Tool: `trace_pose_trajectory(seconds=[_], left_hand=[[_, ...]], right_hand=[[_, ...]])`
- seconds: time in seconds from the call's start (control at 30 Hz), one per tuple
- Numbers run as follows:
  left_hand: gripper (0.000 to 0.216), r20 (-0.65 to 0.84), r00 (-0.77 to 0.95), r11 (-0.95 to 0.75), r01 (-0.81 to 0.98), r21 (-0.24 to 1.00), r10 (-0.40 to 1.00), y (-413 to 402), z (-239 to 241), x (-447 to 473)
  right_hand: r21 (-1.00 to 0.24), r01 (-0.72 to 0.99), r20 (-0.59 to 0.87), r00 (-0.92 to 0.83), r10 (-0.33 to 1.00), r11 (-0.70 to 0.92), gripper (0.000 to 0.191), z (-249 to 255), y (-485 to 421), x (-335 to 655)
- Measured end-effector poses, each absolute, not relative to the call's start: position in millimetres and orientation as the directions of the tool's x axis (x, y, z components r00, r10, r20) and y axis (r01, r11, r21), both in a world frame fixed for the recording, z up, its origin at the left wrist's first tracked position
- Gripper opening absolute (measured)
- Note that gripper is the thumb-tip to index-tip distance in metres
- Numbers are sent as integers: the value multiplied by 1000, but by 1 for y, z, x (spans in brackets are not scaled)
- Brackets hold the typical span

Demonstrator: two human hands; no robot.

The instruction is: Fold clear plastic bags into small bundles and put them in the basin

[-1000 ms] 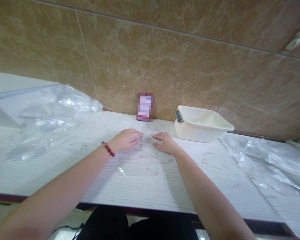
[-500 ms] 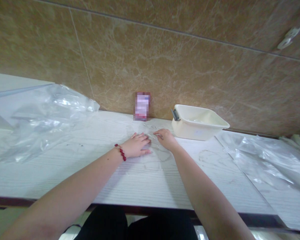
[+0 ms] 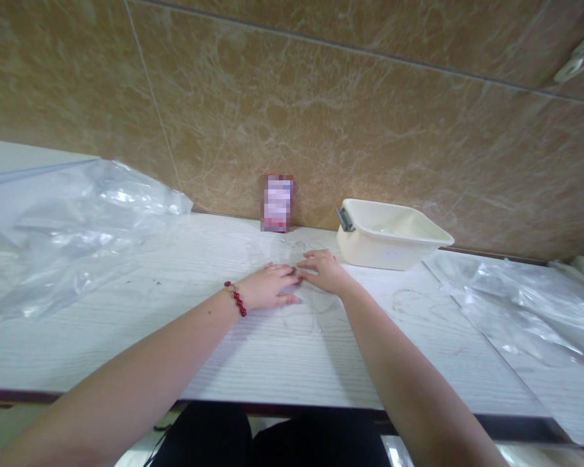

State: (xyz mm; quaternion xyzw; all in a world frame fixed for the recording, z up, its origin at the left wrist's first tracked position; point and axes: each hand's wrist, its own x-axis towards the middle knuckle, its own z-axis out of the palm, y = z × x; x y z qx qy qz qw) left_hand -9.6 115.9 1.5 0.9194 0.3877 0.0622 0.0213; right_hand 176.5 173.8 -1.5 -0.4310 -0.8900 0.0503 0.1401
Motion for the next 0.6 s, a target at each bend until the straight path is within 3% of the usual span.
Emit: trace_pose_trajectory(seconds=[0.3, 0.6], left_hand=[[61, 34, 512, -513, 855, 72, 858, 133, -4, -32], [55, 7, 527, -525, 846, 91, 850, 130, 0, -33]], right_hand=[[-272, 760, 103, -586, 803, 590, 38, -2, 181, 185], [-284, 752, 86, -598, 797, 595, 37, -2, 180, 185]])
